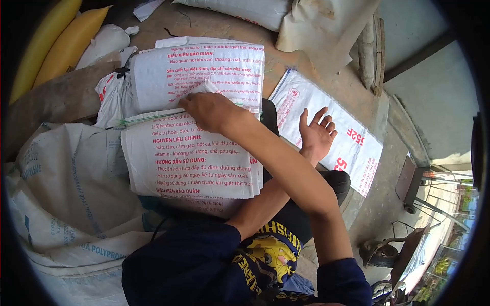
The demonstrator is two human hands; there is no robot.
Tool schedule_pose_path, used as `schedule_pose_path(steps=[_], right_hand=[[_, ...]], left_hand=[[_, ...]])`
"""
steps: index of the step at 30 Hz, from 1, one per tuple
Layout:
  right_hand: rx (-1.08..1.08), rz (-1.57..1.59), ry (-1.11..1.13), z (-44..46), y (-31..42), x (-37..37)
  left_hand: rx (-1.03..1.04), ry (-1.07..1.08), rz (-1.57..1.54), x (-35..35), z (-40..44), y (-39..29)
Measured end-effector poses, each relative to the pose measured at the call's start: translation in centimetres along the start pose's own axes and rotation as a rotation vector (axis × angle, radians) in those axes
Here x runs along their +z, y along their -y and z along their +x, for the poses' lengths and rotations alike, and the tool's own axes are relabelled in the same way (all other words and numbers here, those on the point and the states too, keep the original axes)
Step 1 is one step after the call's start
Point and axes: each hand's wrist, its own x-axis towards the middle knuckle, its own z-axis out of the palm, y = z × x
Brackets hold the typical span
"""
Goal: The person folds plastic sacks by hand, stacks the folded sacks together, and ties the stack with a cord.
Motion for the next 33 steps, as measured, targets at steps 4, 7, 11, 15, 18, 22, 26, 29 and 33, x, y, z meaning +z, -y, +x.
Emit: schedule_pose_path(steps=[4,7,11,15,18,22,26,29,33], right_hand=[[-0.204,0.059,-0.541,-6.1,1.0,-2.8],[-0.024,0.032,-1.018,-13.7,-1.9,-3.2],[0.835,0.271,-1.501,-24.4,-10.1,3.9],[0.991,0.248,-1.107,-30.7,-16.8,16.0],[0.9,0.283,-0.991,-29.3,-17.0,14.9],[0.986,0.209,-0.711,-30.4,-19.0,19.8],[1.101,0.247,-0.543,-31.1,-19.3,21.0],[1.133,0.282,-0.496,-31.2,-19.6,20.8],[1.156,0.314,-0.503,-31.1,-20.4,21.1]], left_hand=[[-0.058,-0.121,0.367,-3.0,1.2,1.9],[0.035,-0.346,0.691,-4.6,3.6,0.4],[0.397,-1.118,1.359,-5.4,9.3,-3.1],[0.454,-1.364,1.717,-9.0,12.5,-5.9],[0.61,-0.975,2.371,-10.6,10.6,-7.6],[0.203,-1.047,2.352,-12.9,14.0,-11.1],[0.034,-1.118,2.313,-12.1,13.9,-11.3],[0.082,-1.134,2.132,-11.2,14.2,-11.7],[0.211,-1.127,2.056,-12.1,14.6,-12.2]])
